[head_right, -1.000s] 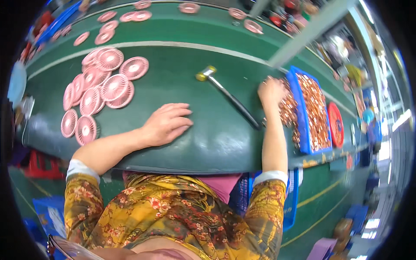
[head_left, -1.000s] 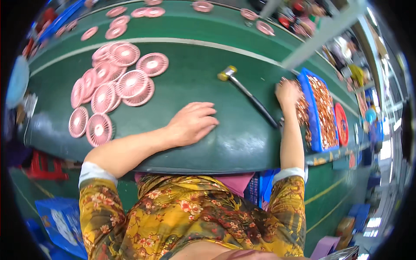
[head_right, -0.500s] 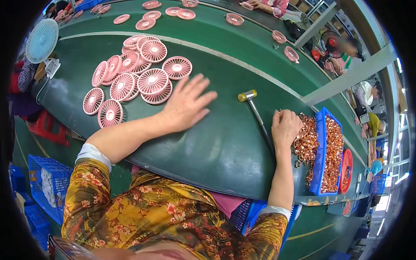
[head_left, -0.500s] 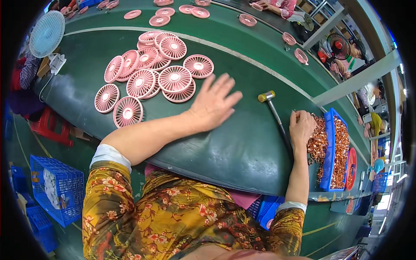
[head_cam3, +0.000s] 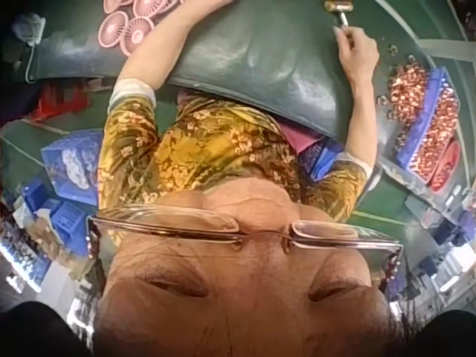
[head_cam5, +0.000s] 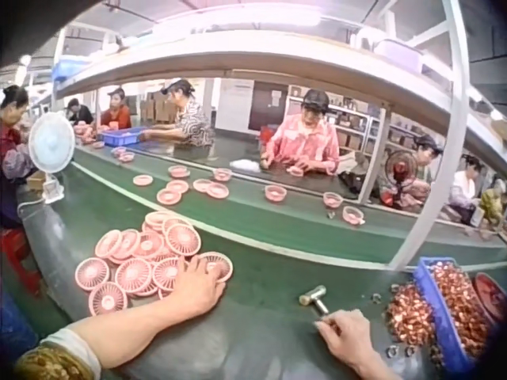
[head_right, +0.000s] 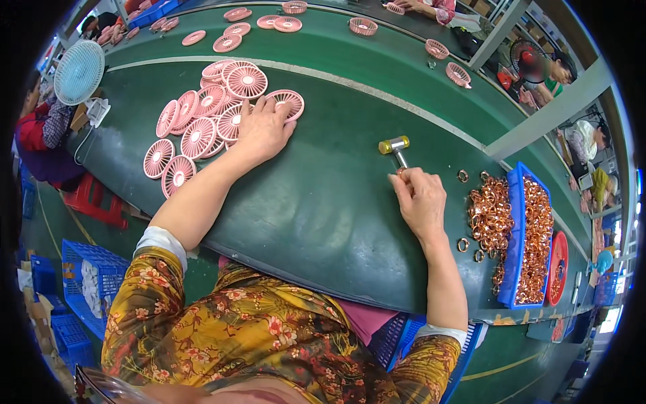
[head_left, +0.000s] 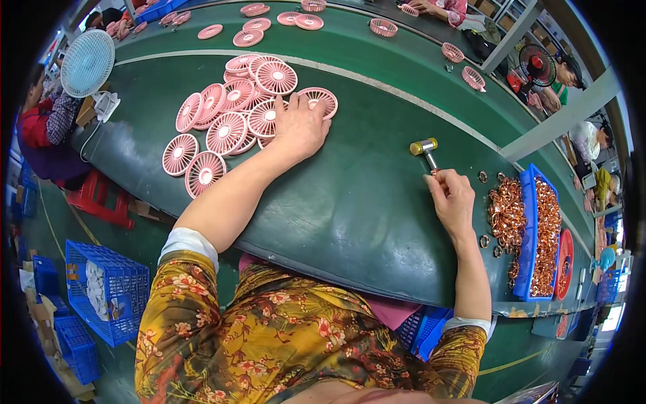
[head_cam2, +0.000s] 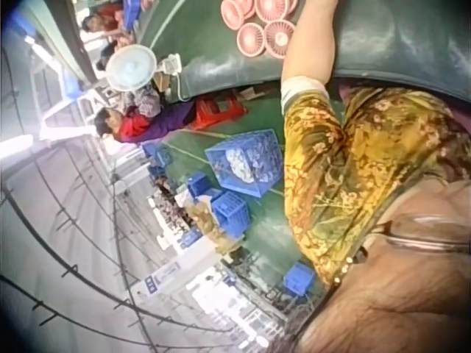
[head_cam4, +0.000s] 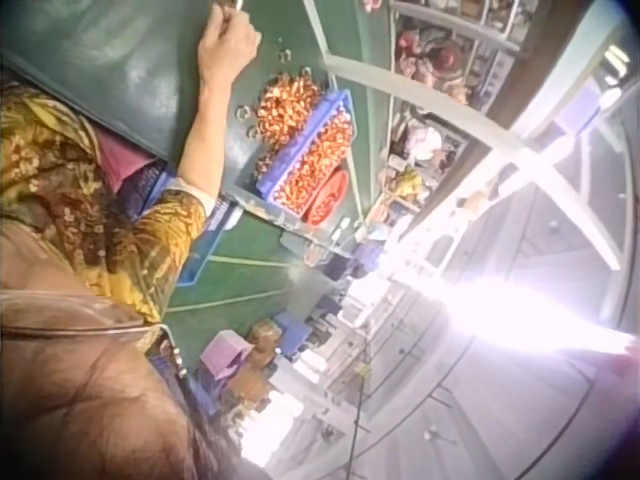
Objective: Assemble small motor components into pink plastic fan frames using a hammer.
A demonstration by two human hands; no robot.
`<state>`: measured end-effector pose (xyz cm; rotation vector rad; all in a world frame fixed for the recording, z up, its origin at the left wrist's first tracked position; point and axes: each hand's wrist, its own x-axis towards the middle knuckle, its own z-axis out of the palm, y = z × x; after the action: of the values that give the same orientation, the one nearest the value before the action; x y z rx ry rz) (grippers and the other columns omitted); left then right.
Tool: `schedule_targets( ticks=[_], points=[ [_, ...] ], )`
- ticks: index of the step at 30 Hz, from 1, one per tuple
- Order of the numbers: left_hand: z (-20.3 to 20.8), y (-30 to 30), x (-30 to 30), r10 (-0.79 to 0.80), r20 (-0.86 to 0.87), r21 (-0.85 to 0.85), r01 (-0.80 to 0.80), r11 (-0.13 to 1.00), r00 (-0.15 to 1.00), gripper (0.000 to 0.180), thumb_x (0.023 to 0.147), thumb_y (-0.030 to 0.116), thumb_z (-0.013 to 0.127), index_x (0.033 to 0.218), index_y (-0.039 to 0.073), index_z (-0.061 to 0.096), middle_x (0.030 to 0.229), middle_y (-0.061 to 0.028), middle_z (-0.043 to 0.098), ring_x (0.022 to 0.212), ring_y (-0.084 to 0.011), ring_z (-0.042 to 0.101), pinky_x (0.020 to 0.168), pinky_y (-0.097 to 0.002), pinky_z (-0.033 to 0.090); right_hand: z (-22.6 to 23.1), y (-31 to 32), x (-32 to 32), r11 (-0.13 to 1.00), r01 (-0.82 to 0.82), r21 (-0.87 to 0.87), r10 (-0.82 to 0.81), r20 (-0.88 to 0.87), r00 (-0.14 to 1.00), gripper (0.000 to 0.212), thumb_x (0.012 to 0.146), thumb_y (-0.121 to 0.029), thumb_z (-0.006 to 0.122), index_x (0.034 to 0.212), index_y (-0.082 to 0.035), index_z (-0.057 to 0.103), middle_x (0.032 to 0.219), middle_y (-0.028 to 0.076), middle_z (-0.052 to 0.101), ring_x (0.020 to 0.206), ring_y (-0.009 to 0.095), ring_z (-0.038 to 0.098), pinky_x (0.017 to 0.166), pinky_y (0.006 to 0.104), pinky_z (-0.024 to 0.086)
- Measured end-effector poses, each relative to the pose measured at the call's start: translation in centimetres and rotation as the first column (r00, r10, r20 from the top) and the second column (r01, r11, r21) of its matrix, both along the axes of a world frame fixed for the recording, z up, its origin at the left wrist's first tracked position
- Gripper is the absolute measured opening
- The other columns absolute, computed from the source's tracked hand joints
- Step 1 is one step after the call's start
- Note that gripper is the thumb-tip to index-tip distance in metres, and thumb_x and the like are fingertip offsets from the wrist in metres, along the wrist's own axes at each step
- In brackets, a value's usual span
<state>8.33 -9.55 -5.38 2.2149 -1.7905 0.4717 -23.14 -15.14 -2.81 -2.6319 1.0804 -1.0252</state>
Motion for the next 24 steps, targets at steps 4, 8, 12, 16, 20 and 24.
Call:
schedule_targets(
  ticks=[4, 8, 12, 16, 20, 24],
  points=[
    [3.3, 1.9, -0.6, -0.051, -0.061, 0.104, 0.058, 0.993, 0.997, 0.045, 0.086, 0.037, 0.061, 0.122, 0.01, 0.057, 0.122, -0.0187, 0.056, 0.121, -0.0325, 0.05, 0.101, -0.0568, 0.033, -0.1, 0.0, -0.2, 0.984, -0.175, -0.014, 0.173, -0.089, 0.981, 0.012, 0.08, -0.014, 0.073, 0.082, -0.008, 0.063, 0.072, 0.004, 0.066, 0.061, 0.024, 0.06, 0.063, 0.0348, 0.046],
    [7.4, 0.1, 0.9, 0.009, -0.139, 0.145, 0.012, 0.989, 0.99, 0.052, 0.088, 0.047, 0.056, 0.128, 0.013, 0.055, 0.133, -0.0233, 0.05, 0.127, -0.0351, 0.046, 0.104, -0.0533, 0.033, -0.4, 0.3, 0.0, 0.967, -0.255, -0.012, 0.253, -0.095, 0.963, 0.013, 0.079, -0.014, 0.073, 0.085, -0.008, 0.063, 0.073, 0.005, 0.067, 0.062, 0.023, 0.062, 0.065, 0.0344, 0.047],
    [4.2, -6.3, 8.9, 0.031, 0.044, -0.022, -0.03, 0.999, 0.999, 0.055, 0.086, 0.053, 0.054, 0.129, 0.019, 0.055, 0.131, -0.0148, 0.052, 0.127, -0.034, 0.045, 0.099, -0.0641, 0.033, -0.2, 0.3, 0.2, 0.974, -0.219, 0.06, 0.224, -0.114, 0.968, 0.013, 0.08, -0.014, 0.073, 0.086, -0.008, 0.063, 0.071, 0.004, 0.066, 0.061, 0.023, 0.061, 0.064, 0.034, 0.047],
    [1.8, -8.3, 16.6, 0.256, -0.148, 0.29, -0.206, 0.935, 0.955, 0.065, 0.084, 0.066, 0.049, 0.138, 0.031, 0.048, 0.149, -0.011, 0.038, 0.138, -0.0358, 0.032, 0.102, -0.0685, 0.028, -0.5, -0.2, 0.3, 0.971, -0.19, 0.143, 0.202, -0.074, 0.977, 0.012, 0.08, -0.015, 0.073, 0.086, -0.009, 0.064, 0.069, 0.005, 0.065, 0.058, 0.021, 0.058, 0.06, 0.0333, 0.047],
    [1.8, -7.2, 19.1, 0.335, -0.193, 0.375, -0.247, 0.893, 0.922, 0.062, 0.085, 0.066, 0.046, 0.132, 0.027, 0.055, 0.141, -0.0094, 0.047, 0.13, -0.0363, 0.042, 0.098, -0.0734, 0.028, -0.5, -0.2, 0.2, 0.972, -0.154, 0.175, 0.17, -0.077, 0.983, 0.013, 0.08, -0.015, 0.073, 0.086, -0.008, 0.064, 0.07, 0.005, 0.065, 0.059, 0.021, 0.059, 0.06, 0.0327, 0.047],
    [3.3, -4.9, 17.6, 0.397, -0.176, 0.333, -0.325, 0.885, 0.901, 0.062, 0.085, 0.065, 0.047, 0.13, 0.024, 0.057, 0.136, -0.0131, 0.052, 0.125, -0.0381, 0.047, 0.099, -0.0613, 0.036, -0.6, -0.1, -0.2, 0.971, -0.14, 0.193, 0.153, -0.058, 0.987, 0.013, 0.081, -0.016, 0.072, 0.087, -0.008, 0.064, 0.072, 0.006, 0.066, 0.061, 0.022, 0.06, 0.061, 0.0328, 0.048]
  ],
)
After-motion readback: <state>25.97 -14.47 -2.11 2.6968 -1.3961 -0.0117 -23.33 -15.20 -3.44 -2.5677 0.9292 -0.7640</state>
